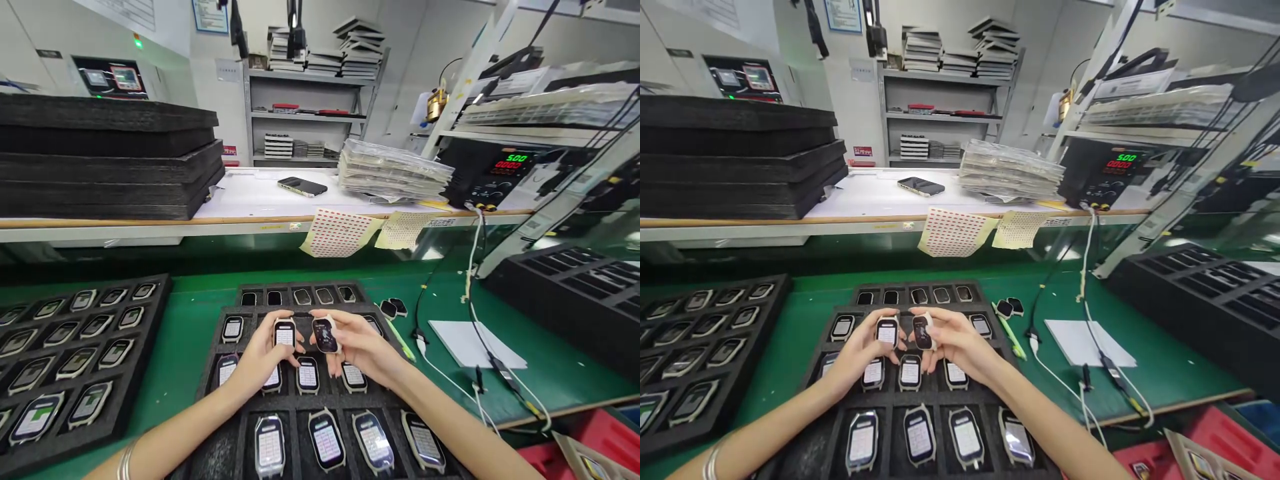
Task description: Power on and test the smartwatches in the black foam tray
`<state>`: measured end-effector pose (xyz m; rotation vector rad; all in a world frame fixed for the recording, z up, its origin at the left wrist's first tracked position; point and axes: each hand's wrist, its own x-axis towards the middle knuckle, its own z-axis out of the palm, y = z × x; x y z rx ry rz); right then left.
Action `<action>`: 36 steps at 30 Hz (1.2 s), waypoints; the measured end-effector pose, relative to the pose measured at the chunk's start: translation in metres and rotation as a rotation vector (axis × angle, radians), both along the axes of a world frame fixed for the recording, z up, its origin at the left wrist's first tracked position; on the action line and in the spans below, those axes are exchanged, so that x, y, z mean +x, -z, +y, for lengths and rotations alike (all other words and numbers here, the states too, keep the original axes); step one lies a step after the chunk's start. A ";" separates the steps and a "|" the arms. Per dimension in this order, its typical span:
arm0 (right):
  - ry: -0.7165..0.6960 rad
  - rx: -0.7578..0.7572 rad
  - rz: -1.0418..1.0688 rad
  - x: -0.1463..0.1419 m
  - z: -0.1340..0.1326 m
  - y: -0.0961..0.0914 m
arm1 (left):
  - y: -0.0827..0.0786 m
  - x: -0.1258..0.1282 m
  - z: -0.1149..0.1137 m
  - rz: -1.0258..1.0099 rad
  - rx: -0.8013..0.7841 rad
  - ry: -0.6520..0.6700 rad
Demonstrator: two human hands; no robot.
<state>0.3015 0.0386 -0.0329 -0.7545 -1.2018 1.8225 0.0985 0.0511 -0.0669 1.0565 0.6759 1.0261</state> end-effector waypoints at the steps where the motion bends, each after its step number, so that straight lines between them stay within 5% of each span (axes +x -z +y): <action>1: -0.003 0.002 0.002 0.000 0.000 0.000 | 0.000 0.000 0.000 -0.001 0.000 0.002; 36: -0.062 0.039 0.070 0.002 -0.001 0.002 | 0.005 -0.003 0.002 0.021 0.045 0.041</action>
